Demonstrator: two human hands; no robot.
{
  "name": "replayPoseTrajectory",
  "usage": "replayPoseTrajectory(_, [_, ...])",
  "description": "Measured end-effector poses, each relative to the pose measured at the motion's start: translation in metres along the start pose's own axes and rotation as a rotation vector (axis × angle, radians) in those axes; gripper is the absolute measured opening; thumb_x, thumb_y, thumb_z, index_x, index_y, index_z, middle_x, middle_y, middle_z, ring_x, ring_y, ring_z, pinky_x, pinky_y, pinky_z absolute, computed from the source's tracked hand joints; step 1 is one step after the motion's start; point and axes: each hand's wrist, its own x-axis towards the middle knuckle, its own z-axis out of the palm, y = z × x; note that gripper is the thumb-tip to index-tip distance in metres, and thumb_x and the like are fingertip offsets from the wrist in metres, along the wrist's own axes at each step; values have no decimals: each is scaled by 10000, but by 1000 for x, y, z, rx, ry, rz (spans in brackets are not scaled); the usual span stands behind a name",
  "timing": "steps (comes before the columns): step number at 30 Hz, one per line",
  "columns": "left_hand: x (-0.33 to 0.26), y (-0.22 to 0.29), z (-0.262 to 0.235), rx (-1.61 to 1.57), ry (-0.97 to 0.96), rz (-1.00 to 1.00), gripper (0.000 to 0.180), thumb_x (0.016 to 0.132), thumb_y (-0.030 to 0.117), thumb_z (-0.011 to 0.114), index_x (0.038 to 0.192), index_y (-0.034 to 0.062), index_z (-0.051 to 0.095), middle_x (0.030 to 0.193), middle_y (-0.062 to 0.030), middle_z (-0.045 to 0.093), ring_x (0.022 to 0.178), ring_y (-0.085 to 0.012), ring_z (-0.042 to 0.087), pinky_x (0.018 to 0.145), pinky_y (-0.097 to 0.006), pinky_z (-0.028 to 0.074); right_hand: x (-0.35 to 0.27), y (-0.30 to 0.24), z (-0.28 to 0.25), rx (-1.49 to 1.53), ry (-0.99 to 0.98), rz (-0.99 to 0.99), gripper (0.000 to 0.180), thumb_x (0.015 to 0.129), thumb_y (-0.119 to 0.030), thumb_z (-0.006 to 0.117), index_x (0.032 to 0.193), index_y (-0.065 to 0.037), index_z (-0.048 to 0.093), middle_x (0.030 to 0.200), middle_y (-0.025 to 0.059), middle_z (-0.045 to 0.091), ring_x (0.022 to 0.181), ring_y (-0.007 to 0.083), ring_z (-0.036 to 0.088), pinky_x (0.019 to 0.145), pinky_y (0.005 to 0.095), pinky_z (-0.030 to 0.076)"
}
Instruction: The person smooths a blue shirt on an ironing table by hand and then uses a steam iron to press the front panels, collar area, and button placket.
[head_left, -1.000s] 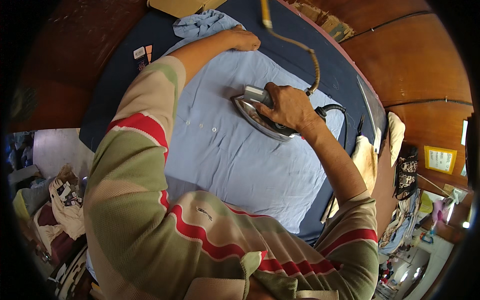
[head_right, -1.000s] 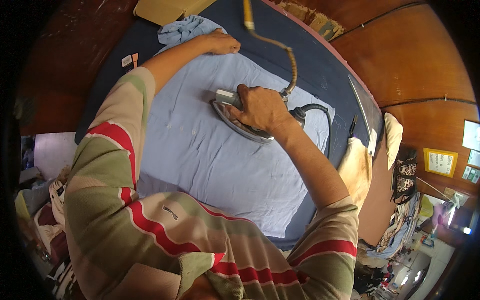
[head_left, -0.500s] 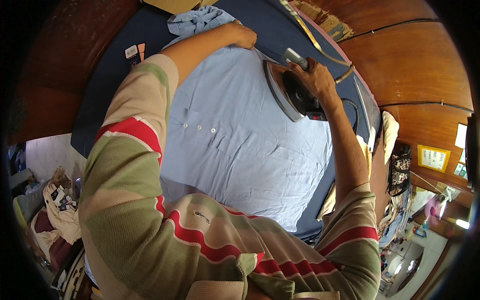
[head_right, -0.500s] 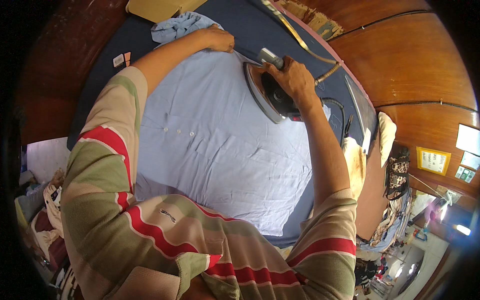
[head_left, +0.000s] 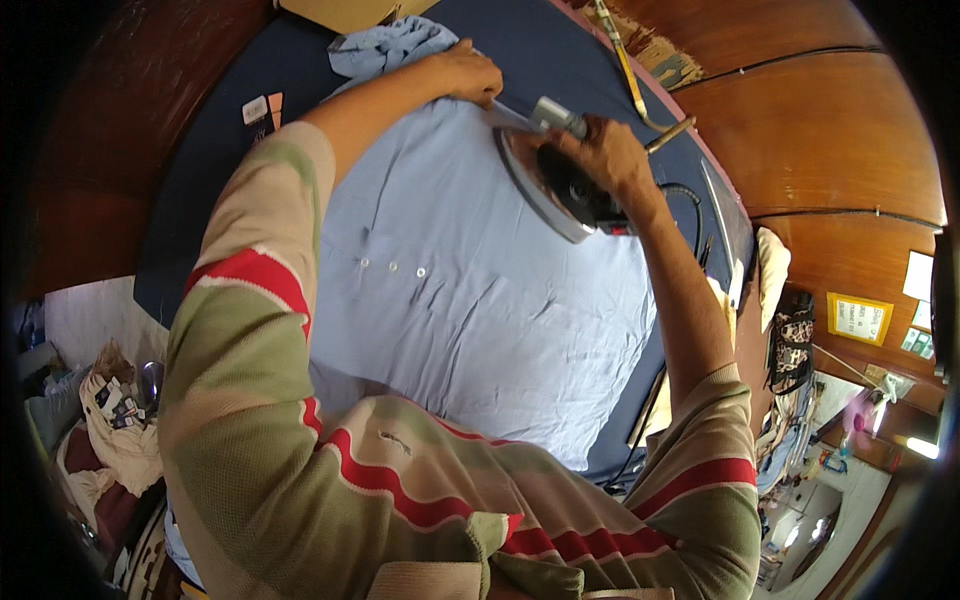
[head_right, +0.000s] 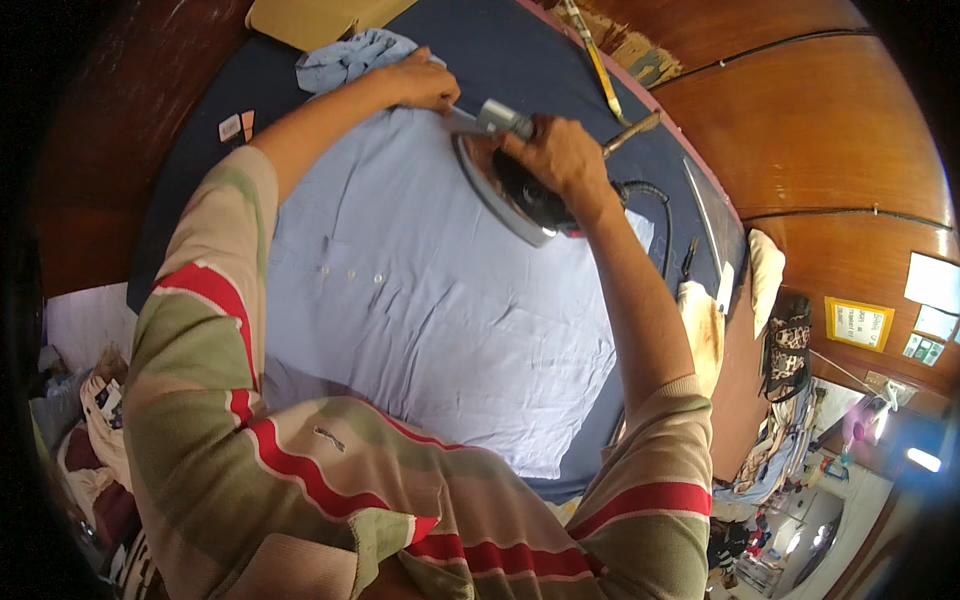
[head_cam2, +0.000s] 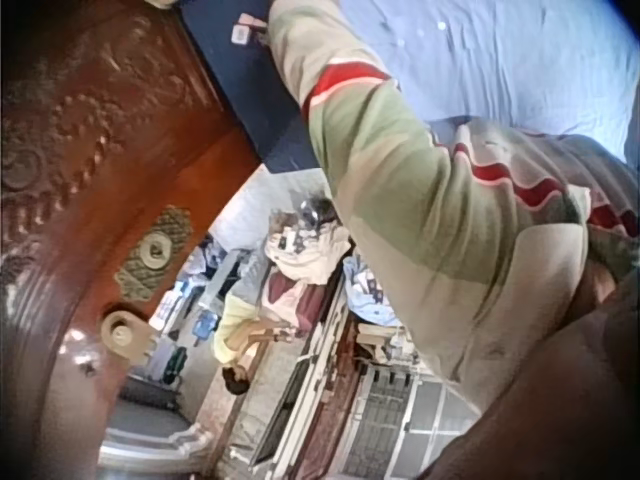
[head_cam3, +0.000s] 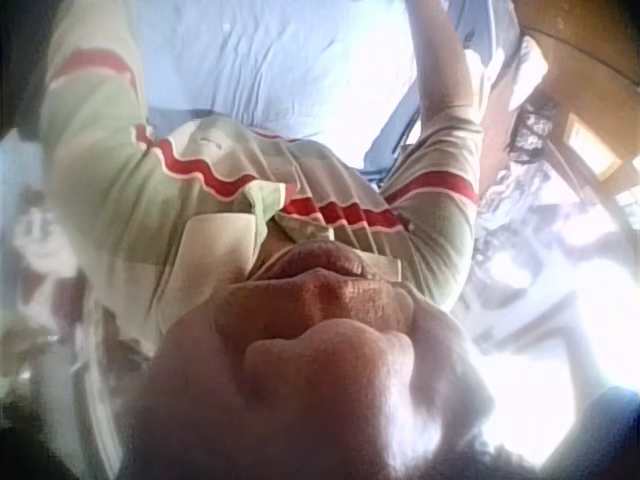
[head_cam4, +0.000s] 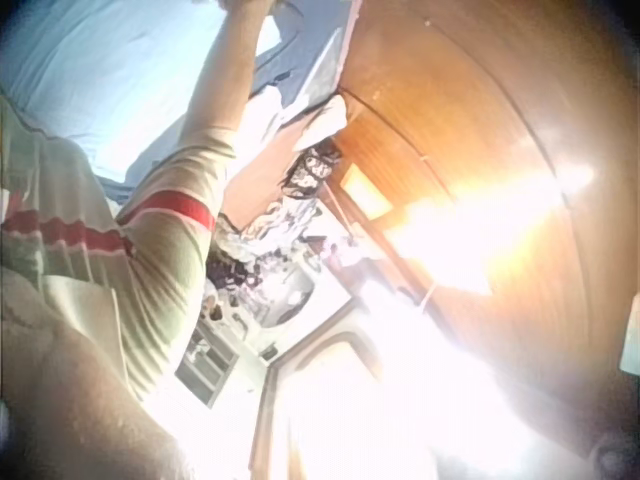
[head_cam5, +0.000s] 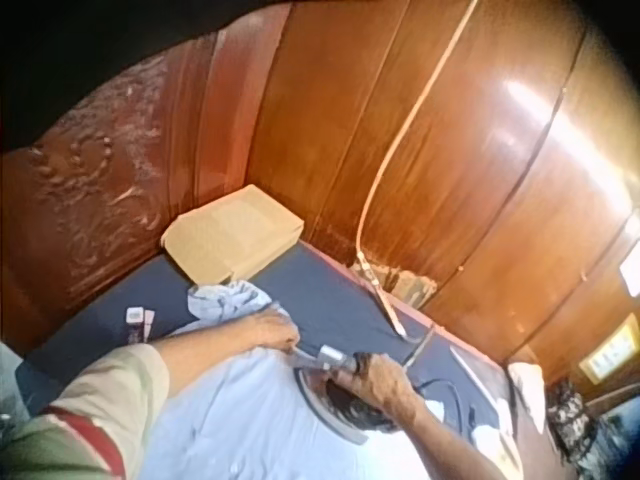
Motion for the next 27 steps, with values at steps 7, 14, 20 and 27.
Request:
replayPoseTrajectory(7, [-76, -28, 31, 73, 914, -104, 276, 868, 325, 529, 1075, 152, 588, 1043, -33, 596, 1109, -195, 511, 993, -453, 286, 7, -45, 4, -1, -109, -214, 541, 749, -530, 581, 904, -17, 660, 773, 213, 648, 764, 362, 642, 697, 407, 507])
replayPoseTrajectory(14, [-169, -50, 90, 141, 625, -710, 260, 871, 336, 532, 980, 102, 564, 905, -71, 594, 915, -245, 592, 777, -470, 425, 5, -103, 12, -104, -146, -367, 524, 758, -522, 562, 862, -17, 652, 808, 204, 653, 791, 351, 642, 727, 402, 508])
replayPoseTrajectory(20, [-197, -77, 93, 149, 627, -698, 222, 903, 334, 483, 973, 136, 554, 963, -62, 575, 937, -261, 581, 783, -492, 425, 15, -147, 26, -59, -128, -375, 560, 756, -551, 554, 892, -17, 650, 788, 210, 645, 790, 372, 634, 728, 424, 500])
replayPoseTrajectory(27, [-276, -98, 100, 277, 576, -902, 259, 912, 339, 466, 1029, 137, 578, 1048, -27, 569, 1048, -227, 534, 940, -499, 335, 33, -201, 45, -26, -69, -413, 559, 770, -530, 554, 892, 4, 665, 855, 214, 651, 822, 361, 636, 738, 416, 503])
